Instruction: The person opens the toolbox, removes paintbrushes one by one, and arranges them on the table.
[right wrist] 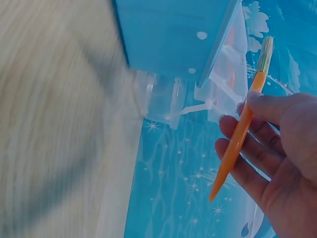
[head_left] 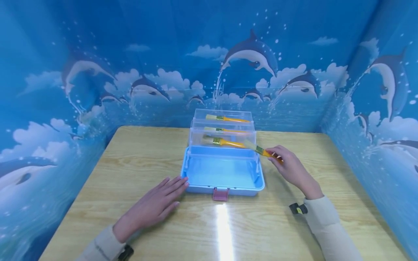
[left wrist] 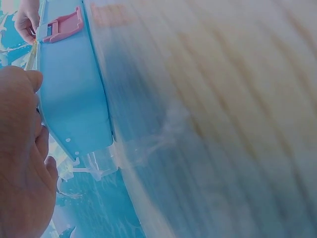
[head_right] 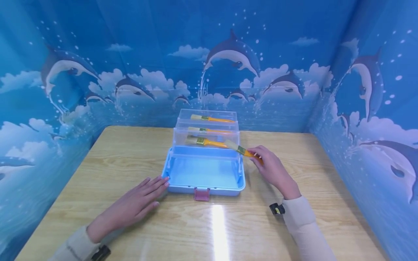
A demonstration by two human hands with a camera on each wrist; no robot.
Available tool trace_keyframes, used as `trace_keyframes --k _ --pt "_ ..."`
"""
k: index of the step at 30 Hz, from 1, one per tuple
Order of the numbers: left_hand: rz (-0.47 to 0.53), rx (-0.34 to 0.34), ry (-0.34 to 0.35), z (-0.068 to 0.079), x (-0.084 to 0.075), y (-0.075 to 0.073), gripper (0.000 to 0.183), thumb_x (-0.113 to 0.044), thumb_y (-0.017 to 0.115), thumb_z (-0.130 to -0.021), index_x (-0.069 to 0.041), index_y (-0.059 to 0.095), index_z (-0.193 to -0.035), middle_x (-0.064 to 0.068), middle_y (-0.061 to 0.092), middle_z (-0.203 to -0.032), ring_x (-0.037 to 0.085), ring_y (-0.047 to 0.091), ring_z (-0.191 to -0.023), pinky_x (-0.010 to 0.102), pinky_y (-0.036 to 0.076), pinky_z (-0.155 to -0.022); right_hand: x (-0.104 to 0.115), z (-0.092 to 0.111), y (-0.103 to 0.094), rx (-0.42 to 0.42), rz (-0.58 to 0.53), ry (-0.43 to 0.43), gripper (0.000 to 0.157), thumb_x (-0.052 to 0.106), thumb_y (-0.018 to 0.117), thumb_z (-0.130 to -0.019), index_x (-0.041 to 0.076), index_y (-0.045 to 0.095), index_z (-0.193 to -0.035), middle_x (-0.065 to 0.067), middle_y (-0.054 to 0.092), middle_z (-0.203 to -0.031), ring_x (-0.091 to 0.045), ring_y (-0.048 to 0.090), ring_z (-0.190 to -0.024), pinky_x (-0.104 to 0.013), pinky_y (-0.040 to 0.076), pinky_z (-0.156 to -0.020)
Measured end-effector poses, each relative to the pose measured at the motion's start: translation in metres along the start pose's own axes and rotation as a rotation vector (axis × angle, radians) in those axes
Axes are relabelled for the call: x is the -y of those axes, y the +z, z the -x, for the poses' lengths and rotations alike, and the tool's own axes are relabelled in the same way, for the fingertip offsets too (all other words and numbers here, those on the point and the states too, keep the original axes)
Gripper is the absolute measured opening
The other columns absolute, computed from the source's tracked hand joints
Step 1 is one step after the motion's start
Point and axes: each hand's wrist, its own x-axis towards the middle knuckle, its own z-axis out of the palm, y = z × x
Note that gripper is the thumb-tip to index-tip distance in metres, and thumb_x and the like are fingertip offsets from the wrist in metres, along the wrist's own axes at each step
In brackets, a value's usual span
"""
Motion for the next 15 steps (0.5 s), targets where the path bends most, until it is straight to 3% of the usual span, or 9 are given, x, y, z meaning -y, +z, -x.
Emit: trace_keyframes --k 8,15 --pt "0.004 -0.006 0.008 0.001 -0.001 0.0 0.062 -0.032 0.046 -0.109 -0.019 0.021 -0.163 -0.002 0.017 -0.17 0.019 0.019 -0.156 0.034 0.001 -0.13 -0.007 0.003 0.0 -0.008 0.024 0.088 0.029 0.002 0.065 -0.098 -0.002 0.065 -0.127 -0.017 0.068 -0.111 -0.03 0.067 -0.096 -0.048 0.061 -0.079" --pt "0.004 -0.039 0.016 0.001 0.0 0.0 0.061 -0.031 0.048 -0.108 -0.018 0.024 -0.162 -0.002 0.02 -0.169 0.016 0.019 -0.156 0.042 0.014 -0.128 -0.012 0.006 0.0 -0.024 0.05 0.128 0.03 0.0 0.066 -0.096 -0.004 0.065 -0.126 -0.021 0.068 -0.111 -0.033 0.066 -0.095 -0.052 0.061 -0.079"
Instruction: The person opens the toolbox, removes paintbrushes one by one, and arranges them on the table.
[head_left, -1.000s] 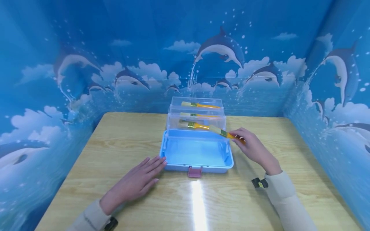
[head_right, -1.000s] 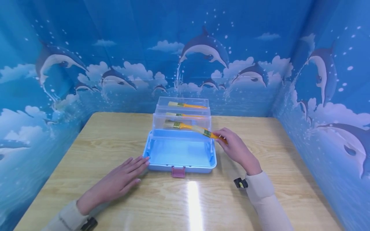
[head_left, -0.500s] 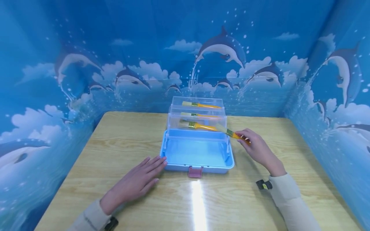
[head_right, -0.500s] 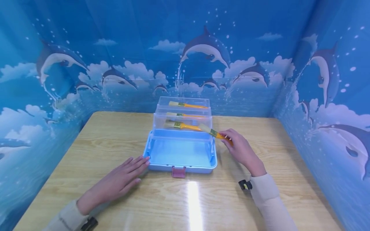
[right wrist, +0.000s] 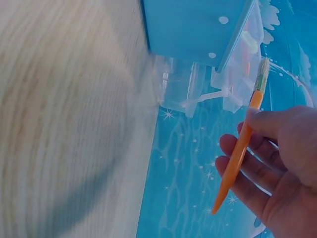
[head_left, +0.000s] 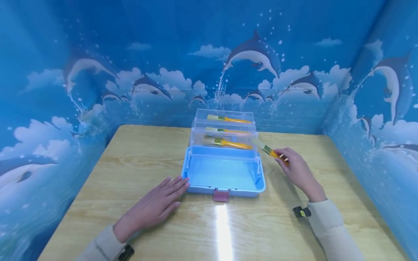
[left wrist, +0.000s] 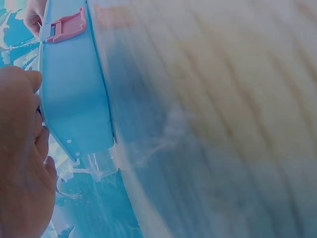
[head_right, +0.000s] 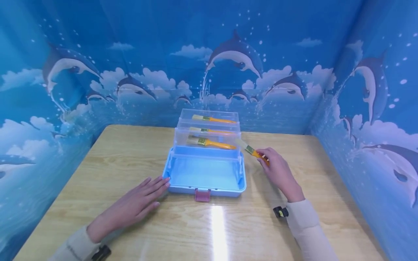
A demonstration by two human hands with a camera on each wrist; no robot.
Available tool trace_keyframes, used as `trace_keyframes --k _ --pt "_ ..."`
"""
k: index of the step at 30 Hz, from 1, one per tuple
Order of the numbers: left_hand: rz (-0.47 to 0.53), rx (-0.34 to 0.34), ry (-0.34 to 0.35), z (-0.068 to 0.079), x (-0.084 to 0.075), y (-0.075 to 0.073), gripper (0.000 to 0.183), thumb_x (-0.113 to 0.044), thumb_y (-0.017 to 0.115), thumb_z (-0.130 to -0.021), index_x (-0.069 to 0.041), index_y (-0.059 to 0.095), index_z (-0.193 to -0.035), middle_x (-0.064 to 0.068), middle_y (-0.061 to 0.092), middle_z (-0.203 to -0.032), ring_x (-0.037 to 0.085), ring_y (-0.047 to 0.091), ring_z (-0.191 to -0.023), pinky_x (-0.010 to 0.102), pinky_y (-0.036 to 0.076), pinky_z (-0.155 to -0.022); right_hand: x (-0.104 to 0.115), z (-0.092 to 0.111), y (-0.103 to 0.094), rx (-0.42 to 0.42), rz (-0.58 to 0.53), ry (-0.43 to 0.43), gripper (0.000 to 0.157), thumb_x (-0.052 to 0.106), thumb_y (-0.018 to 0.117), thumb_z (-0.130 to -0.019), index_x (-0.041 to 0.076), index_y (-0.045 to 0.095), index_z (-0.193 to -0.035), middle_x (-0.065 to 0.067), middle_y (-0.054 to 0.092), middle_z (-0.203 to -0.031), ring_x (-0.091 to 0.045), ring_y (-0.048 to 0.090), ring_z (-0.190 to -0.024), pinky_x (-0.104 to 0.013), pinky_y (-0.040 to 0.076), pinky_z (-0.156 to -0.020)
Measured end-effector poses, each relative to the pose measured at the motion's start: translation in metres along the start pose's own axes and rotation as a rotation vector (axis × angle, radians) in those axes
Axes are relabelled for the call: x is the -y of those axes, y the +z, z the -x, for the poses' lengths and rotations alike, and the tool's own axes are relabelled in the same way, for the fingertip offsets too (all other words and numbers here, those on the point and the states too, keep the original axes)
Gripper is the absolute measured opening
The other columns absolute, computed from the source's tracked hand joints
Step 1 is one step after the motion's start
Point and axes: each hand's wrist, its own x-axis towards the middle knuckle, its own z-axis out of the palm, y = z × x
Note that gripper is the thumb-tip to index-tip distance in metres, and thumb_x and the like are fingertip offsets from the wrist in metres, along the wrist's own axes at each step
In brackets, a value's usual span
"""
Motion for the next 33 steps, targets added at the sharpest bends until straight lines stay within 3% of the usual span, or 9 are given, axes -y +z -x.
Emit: trace_keyframes --k 6,16,22,33 --pt "-0.01 -0.014 0.01 0.0 -0.001 0.0 0.06 -0.031 0.048 -0.108 -0.017 0.026 -0.162 -0.001 0.022 -0.169 0.016 0.02 -0.156 0.044 0.016 -0.127 -0.002 0.0 -0.002 0.039 0.005 0.04 0.03 -0.001 0.065 -0.097 -0.007 0.064 -0.126 -0.025 0.067 -0.113 -0.036 0.066 -0.096 -0.054 0.06 -0.081" --pt "0.007 -0.011 0.011 0.0 -0.001 0.001 0.059 -0.032 0.046 -0.109 -0.018 0.025 -0.162 -0.001 0.023 -0.169 0.019 0.023 -0.155 0.03 -0.003 -0.129 -0.005 0.003 -0.002 0.043 0.021 0.052 0.029 -0.001 0.065 -0.097 -0.008 0.063 -0.125 -0.026 0.067 -0.113 -0.037 0.067 -0.096 -0.054 0.06 -0.08" --pt "0.0 -0.022 0.018 0.001 -0.001 0.001 0.059 -0.032 0.047 -0.108 -0.018 0.026 -0.162 -0.001 0.023 -0.168 0.018 0.023 -0.155 0.029 -0.003 -0.129 -0.007 0.004 -0.003 0.045 0.032 0.071 0.03 -0.002 0.066 -0.096 -0.01 0.063 -0.125 -0.029 0.067 -0.114 -0.039 0.067 -0.096 -0.054 0.059 -0.08" --pt "-0.022 -0.006 0.02 0.0 0.0 0.001 0.06 -0.033 0.046 -0.109 -0.017 0.025 -0.162 0.0 0.023 -0.169 0.02 0.024 -0.155 0.028 -0.006 -0.128 -0.011 0.0 0.003 0.164 0.045 0.213 0.031 0.002 0.063 -0.098 -0.013 0.063 -0.125 -0.028 0.067 -0.111 -0.034 0.068 -0.092 -0.049 0.061 -0.078"
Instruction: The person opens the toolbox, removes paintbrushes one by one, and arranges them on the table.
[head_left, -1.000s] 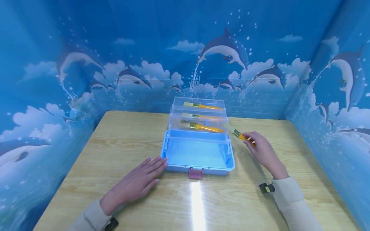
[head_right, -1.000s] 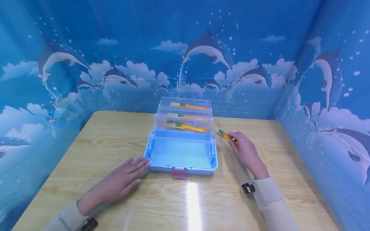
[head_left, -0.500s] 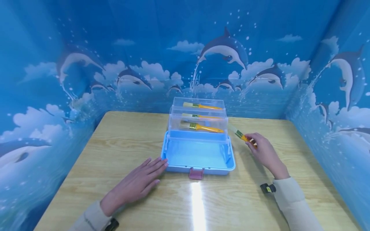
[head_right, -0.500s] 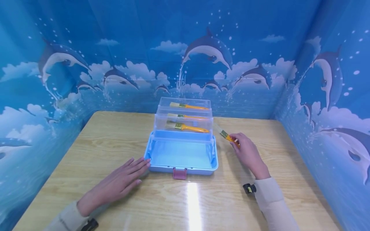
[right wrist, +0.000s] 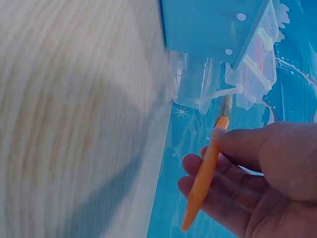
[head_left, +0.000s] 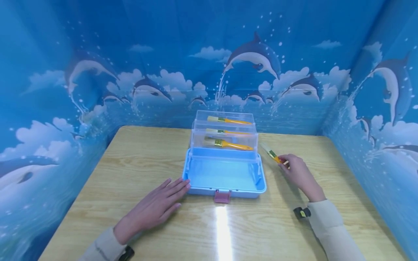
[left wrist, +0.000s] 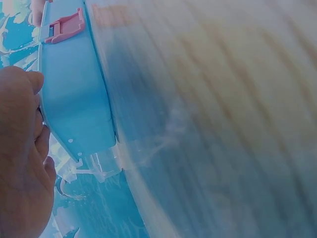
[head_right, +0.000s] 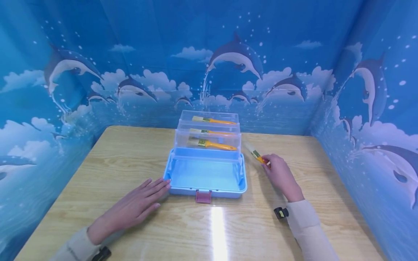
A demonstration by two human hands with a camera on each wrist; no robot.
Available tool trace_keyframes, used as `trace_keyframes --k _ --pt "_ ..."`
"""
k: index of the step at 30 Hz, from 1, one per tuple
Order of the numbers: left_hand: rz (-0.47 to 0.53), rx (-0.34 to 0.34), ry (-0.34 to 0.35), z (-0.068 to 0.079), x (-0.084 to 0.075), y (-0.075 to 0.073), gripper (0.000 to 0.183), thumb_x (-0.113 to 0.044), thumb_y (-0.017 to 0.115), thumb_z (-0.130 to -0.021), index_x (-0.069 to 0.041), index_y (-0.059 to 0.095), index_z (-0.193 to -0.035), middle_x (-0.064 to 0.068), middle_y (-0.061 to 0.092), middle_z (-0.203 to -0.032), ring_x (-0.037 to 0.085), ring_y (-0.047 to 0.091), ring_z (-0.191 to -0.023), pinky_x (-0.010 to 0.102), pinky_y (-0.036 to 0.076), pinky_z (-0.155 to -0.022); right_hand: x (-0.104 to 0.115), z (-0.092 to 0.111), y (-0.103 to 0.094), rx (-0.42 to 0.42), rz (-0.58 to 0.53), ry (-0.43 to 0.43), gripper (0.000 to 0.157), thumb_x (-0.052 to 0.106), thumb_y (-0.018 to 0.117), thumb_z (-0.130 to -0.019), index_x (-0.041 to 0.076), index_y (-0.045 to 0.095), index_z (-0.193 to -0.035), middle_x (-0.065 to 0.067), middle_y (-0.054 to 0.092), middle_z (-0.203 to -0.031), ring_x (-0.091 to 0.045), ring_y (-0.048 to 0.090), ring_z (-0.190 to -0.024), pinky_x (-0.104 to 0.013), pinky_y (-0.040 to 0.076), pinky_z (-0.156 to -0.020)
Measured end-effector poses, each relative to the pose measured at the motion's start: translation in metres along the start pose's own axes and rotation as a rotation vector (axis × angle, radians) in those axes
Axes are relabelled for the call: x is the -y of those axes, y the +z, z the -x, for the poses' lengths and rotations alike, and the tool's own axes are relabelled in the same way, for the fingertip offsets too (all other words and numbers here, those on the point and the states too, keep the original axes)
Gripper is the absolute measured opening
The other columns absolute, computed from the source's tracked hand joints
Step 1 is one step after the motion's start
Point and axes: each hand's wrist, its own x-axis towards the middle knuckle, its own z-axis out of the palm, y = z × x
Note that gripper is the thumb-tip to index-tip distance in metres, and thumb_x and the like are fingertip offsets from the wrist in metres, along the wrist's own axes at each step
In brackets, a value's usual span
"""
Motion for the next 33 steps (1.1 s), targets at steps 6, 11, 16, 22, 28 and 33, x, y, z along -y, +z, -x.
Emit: trace_keyframes --k 6,11,16,22,28,33 --pt "-0.032 0.003 0.019 0.001 0.001 -0.001 0.06 -0.034 0.046 -0.108 -0.017 0.025 -0.162 0.0 0.022 -0.169 0.02 0.023 -0.155 0.029 -0.006 -0.129 -0.001 -0.006 0.004 0.034 0.001 0.02 0.031 0.003 0.063 -0.098 -0.013 0.063 -0.124 -0.028 0.069 -0.11 -0.033 0.067 -0.092 -0.048 0.061 -0.078" --pt "-0.048 -0.016 0.03 0.001 0.002 -0.001 0.061 -0.034 0.048 -0.108 -0.017 0.026 -0.162 0.0 0.024 -0.169 0.021 0.026 -0.154 0.041 0.012 -0.129 -0.006 -0.01 0.007 0.044 0.0 0.017 0.031 0.002 0.064 -0.097 -0.015 0.064 -0.123 -0.029 0.07 -0.109 -0.035 0.068 -0.093 -0.049 0.061 -0.08" --pt "-0.046 -0.022 0.036 0.001 0.002 -0.001 0.061 -0.034 0.048 -0.108 -0.017 0.027 -0.162 0.0 0.025 -0.168 0.022 0.027 -0.154 0.047 0.022 -0.126 -0.008 -0.014 0.01 0.078 -0.01 0.028 0.033 0.002 0.065 -0.095 -0.017 0.063 -0.122 -0.03 0.07 -0.107 -0.037 0.068 -0.093 -0.051 0.061 -0.081" --pt "-0.029 0.0 0.027 0.001 0.001 -0.002 0.06 -0.033 0.047 -0.108 -0.017 0.026 -0.162 0.0 0.024 -0.169 0.022 0.026 -0.154 0.039 0.007 -0.129 -0.006 -0.019 0.011 0.106 -0.001 0.05 0.033 0.003 0.065 -0.095 -0.018 0.063 -0.12 -0.033 0.069 -0.109 -0.042 0.068 -0.098 -0.055 0.059 -0.086" --pt "0.007 0.024 -0.001 0.001 0.0 -0.003 0.059 -0.035 0.043 -0.109 -0.019 0.024 -0.162 -0.002 0.022 -0.169 0.02 0.024 -0.155 0.03 -0.003 -0.129 0.001 -0.023 0.008 0.144 0.004 0.103 0.033 0.003 0.063 -0.095 -0.018 0.062 -0.121 -0.035 0.066 -0.116 -0.045 0.066 -0.105 -0.056 0.058 -0.09" --pt "0.017 0.022 -0.006 0.001 0.0 -0.004 0.058 -0.035 0.043 -0.109 -0.02 0.024 -0.163 -0.003 0.022 -0.169 0.02 0.024 -0.155 0.032 -0.001 -0.129 0.006 -0.027 0.006 0.169 0.006 0.165 0.034 0.005 0.062 -0.097 -0.016 0.061 -0.124 -0.035 0.064 -0.119 -0.044 0.065 -0.107 -0.054 0.058 -0.091"
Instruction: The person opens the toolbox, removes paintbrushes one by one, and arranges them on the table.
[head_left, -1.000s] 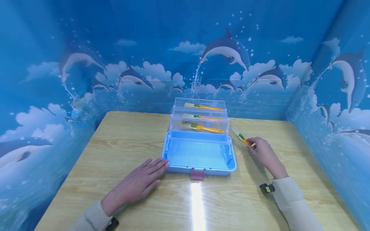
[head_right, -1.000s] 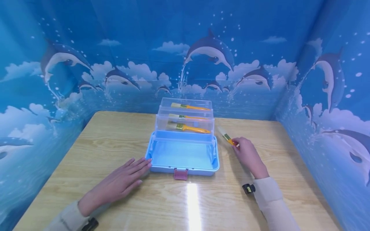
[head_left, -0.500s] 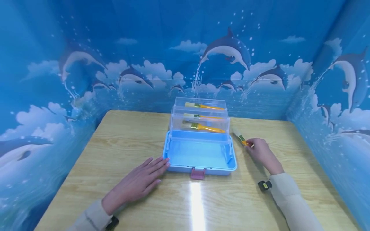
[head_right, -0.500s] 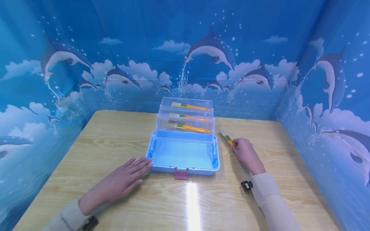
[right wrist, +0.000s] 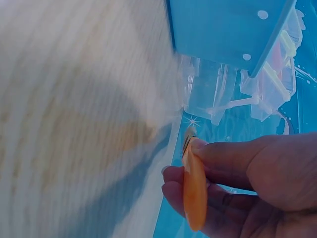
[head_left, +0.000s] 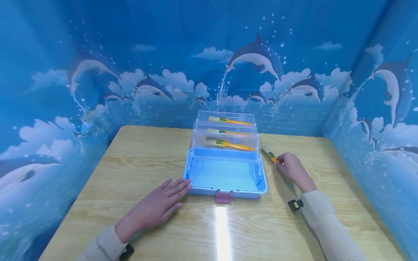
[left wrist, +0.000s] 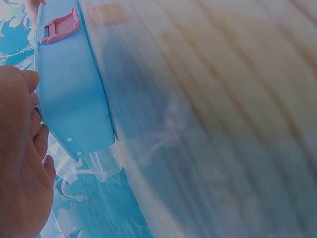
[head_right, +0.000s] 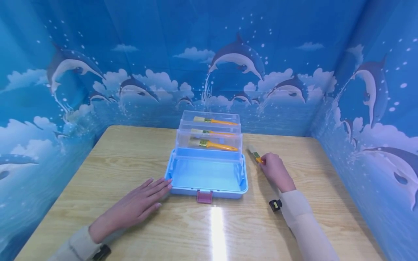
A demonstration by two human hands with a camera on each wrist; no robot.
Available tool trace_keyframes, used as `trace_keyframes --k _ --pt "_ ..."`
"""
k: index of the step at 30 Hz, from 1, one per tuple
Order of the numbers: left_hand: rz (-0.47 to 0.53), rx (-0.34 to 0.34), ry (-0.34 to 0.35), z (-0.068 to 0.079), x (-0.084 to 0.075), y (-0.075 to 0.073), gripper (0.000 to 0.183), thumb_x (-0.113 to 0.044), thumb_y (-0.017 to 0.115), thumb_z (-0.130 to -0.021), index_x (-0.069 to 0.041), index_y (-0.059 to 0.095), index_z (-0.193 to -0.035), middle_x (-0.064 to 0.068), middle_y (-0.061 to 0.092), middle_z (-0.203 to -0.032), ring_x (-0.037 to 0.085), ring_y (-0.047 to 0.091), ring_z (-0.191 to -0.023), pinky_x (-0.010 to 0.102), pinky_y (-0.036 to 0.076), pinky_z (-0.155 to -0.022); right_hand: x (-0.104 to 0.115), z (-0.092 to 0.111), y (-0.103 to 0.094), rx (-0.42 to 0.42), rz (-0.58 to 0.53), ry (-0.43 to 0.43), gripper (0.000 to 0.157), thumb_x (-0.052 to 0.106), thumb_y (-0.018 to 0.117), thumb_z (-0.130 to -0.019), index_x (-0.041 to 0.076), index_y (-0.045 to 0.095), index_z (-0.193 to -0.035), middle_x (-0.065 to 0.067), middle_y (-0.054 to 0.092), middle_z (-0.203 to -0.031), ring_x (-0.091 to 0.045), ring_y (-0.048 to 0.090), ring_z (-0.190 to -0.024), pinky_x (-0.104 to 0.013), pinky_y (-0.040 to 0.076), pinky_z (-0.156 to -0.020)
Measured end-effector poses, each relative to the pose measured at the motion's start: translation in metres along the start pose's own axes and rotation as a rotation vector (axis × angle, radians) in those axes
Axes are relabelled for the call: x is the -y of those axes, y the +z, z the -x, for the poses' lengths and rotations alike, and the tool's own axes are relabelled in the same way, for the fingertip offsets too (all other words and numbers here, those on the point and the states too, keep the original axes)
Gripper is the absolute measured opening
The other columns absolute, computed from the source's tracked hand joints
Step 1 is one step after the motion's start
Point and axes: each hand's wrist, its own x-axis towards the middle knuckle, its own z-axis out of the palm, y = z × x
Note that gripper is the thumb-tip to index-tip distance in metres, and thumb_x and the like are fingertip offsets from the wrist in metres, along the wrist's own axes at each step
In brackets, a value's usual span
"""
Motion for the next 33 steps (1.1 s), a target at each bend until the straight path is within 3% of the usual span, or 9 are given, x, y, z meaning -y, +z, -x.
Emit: trace_keyframes --k 3,12,15,20,26,33 --pt "-0.002 0.012 -0.009 0.0 0.0 0.0 0.058 -0.036 0.042 -0.11 -0.021 0.023 -0.163 -0.004 0.021 -0.169 0.019 0.023 -0.155 0.032 0.0 -0.129 0.002 -0.002 0.0 0.013 0.004 0.02 0.034 0.006 0.062 -0.098 -0.015 0.06 -0.125 -0.034 0.064 -0.12 -0.043 0.064 -0.107 -0.054 0.058 -0.092" --pt "0.004 0.04 -0.023 -0.001 0.001 0.0 0.058 -0.035 0.042 -0.11 -0.022 0.022 -0.163 -0.005 0.019 -0.169 0.018 0.021 -0.156 0.047 0.018 -0.127 0.004 -0.008 0.002 0.035 -0.003 0.058 0.033 0.005 0.062 -0.097 -0.015 0.06 -0.124 -0.036 0.063 -0.121 -0.041 0.066 -0.102 -0.051 0.06 -0.087" --pt "0.006 0.041 -0.025 -0.001 0.001 -0.001 0.058 -0.035 0.043 -0.109 -0.021 0.023 -0.163 -0.005 0.019 -0.169 0.018 0.021 -0.156 0.048 0.018 -0.127 0.006 -0.009 0.002 0.044 -0.018 0.081 0.033 0.006 0.062 -0.097 -0.015 0.06 -0.123 -0.036 0.063 -0.119 -0.038 0.066 -0.098 -0.049 0.06 -0.085" --pt "-0.009 0.007 -0.001 -0.001 0.001 -0.001 0.059 -0.033 0.046 -0.108 -0.019 0.026 -0.162 -0.002 0.022 -0.169 0.019 0.023 -0.155 0.047 0.017 -0.127 0.01 -0.013 0.003 0.076 -0.051 0.134 0.034 0.009 0.061 -0.098 -0.014 0.059 -0.123 -0.031 0.065 -0.113 -0.028 0.065 -0.085 -0.036 0.06 -0.07" --pt "-0.034 -0.009 0.02 -0.001 0.001 0.001 0.06 -0.033 0.047 -0.108 -0.018 0.026 -0.162 -0.001 0.023 -0.169 0.021 0.024 -0.155 0.042 0.012 -0.128 0.014 -0.014 0.004 0.084 -0.024 0.164 0.037 0.014 0.062 -0.098 -0.016 0.059 -0.121 -0.031 0.064 -0.114 -0.031 0.065 -0.089 -0.039 0.06 -0.073" --pt "-0.053 0.011 0.024 0.0 0.001 0.001 0.062 -0.036 0.048 -0.107 -0.017 0.025 -0.162 -0.001 0.02 -0.169 0.021 0.022 -0.155 0.048 0.018 -0.127 0.012 -0.015 0.01 0.098 0.007 0.187 0.037 0.017 0.064 -0.098 -0.014 0.061 -0.116 -0.024 0.066 -0.101 -0.026 0.063 -0.079 -0.032 0.056 -0.064"
